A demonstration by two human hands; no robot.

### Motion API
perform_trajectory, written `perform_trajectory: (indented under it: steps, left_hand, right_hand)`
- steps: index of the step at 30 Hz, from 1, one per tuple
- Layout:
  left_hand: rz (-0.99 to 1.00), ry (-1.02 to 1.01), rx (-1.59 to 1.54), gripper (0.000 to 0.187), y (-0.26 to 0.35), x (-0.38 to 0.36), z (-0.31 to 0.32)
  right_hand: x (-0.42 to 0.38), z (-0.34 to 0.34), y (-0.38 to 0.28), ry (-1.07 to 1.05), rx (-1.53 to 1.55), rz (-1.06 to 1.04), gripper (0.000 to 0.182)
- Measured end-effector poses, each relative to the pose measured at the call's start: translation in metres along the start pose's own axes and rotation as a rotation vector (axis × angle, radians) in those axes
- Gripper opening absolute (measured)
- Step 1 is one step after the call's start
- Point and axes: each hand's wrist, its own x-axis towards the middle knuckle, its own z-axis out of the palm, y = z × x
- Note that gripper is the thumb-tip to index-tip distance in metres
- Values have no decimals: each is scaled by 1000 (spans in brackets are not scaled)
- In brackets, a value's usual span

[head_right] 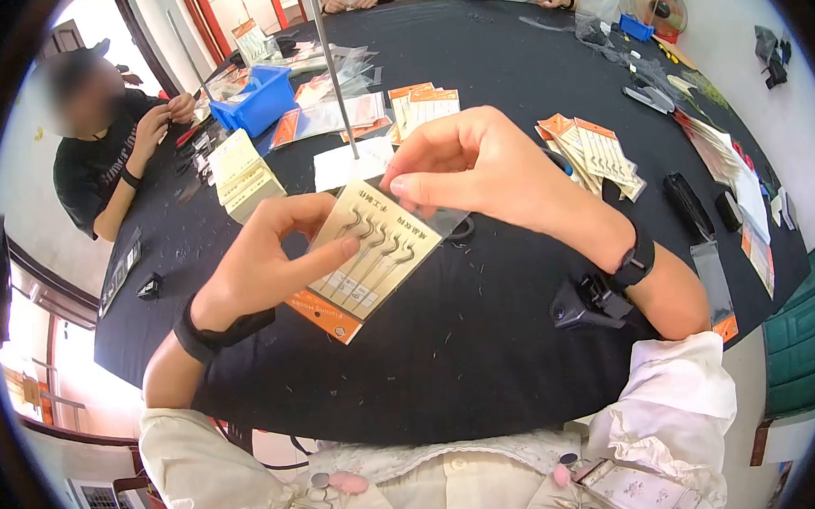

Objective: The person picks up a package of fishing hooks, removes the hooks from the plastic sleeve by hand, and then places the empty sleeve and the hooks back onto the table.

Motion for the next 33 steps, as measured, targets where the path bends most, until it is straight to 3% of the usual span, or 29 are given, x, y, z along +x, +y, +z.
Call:
perform_trajectory:
  steps: [2, 4, 6, 8, 14, 16, 17, 18, 20, 24, 33]
  left_hand:
    - [107, 134, -56, 29, -4, 0, 6]
    - [64, 161, -137, 28, -7, 0, 8]
    - [140, 278, -349, 27, -4, 1, 11]
    - [168, 292, -373, 26, 0, 0, 12]
    - [225, 345, -466, 22, 8, -2, 8]
    - [139, 401, -564, 22, 10, -5, 6]
    - [157, 448, -537, 23, 8, -3, 6]
    - [162, 449, -540, 23, 6, -3, 5]
    - [145, 476, -510, 24, 3, -3, 3]
    - [133, 462, -485, 23, 3, -5, 5]
    - [240, 521, -251, 20, 7, -4, 14]
  right_hand:
    - [-1, 3, -4, -3, 0, 10, 19]
    - [-2, 9, -5, 12, -11, -7, 16]
    - [-3, 12, -9, 11, -25, 5, 17]
    - [-2, 13, -10, 9, -43, 11, 17]
    - [12, 20, -14, 17, -31, -112, 24]
    - [20, 22, -16, 141, -260, -275, 19]
    - [23, 29, -22, 296, -474, -486, 16]
    - [23, 31, -26, 295, -480, -486, 16]
    - [23, 34, -32, 470, -727, -692, 19]
    - [24, 35, -27, 425, -982, -926, 19]
    - [22, 35, -17, 404, -990, -898, 19]
